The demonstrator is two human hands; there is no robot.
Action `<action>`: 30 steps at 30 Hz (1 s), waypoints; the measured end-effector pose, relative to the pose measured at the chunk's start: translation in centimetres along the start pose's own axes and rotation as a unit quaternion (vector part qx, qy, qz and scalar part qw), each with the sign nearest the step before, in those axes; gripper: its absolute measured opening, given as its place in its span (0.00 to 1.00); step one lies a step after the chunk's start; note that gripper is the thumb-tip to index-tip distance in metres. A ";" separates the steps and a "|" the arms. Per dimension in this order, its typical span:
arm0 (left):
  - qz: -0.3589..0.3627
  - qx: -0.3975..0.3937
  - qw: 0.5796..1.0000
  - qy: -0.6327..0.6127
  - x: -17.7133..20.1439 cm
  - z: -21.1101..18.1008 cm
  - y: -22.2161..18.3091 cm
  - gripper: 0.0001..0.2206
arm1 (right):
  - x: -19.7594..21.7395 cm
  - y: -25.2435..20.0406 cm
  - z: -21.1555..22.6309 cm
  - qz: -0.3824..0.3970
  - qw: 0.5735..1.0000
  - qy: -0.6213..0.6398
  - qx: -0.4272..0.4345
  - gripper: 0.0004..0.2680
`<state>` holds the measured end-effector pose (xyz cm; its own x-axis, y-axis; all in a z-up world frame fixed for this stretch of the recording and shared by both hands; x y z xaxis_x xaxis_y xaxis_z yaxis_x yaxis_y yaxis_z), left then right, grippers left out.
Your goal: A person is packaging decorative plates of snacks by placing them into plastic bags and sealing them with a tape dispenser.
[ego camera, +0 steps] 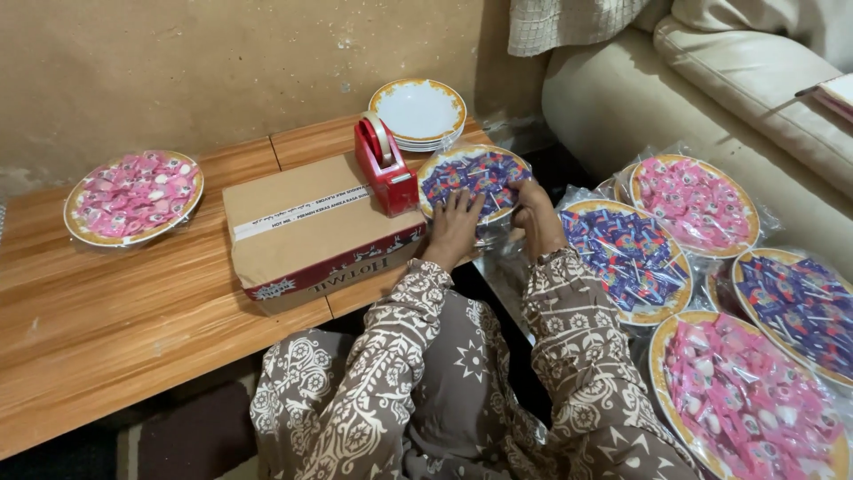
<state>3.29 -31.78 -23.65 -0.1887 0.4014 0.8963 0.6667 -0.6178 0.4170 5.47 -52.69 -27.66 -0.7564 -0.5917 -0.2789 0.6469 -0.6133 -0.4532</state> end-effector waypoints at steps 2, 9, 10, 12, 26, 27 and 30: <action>-0.095 -0.030 0.994 0.041 0.4 0.0 -0.1 0.40 | -0.3 1.9 -0.1 0.009 1.000 0.014 -0.005 0.14; -0.147 -0.024 0.989 0.014 3.5 -0.3 -0.4 0.34 | -0.4 2.1 -0.1 0.026 0.999 -0.019 0.010 0.17; -0.146 -0.025 0.989 0.014 3.4 -0.2 -0.3 0.34 | -0.4 2.2 -0.1 0.025 0.999 -0.018 0.010 0.17; -0.126 -0.045 0.991 0.018 3.0 -0.4 -0.4 0.32 | -0.4 2.1 -0.3 0.022 1.000 -0.012 0.015 0.17; -0.402 -0.136 0.900 0.103 9.8 -4.7 0.8 0.11 | 0.5 2.9 5.5 0.021 0.992 0.047 0.119 0.19; -0.413 -0.140 0.895 0.095 10.2 -5.0 1.3 0.11 | 0.5 2.5 6.5 0.023 0.989 0.057 0.135 0.19; -0.425 -0.153 0.890 0.068 13.9 -6.1 1.4 0.11 | 0.5 -0.4 9.8 0.009 0.982 0.101 0.161 0.19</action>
<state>-2.81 -31.21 -9.74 -0.6300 0.7389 0.2390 0.0179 -0.2939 0.9557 5.78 -57.88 -19.37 -0.7274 -0.5086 -0.4608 0.6333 -0.7561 -0.1651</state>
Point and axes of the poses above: each hand's wrist, its own y-axis towards the middle knuckle, its own x-axis out of the back of the hand, z = x × y, the point moved 5 cm from there along y, towards the middle knuckle, and after that the axes turned 8 degrees about -z, right-handed, at the moved point
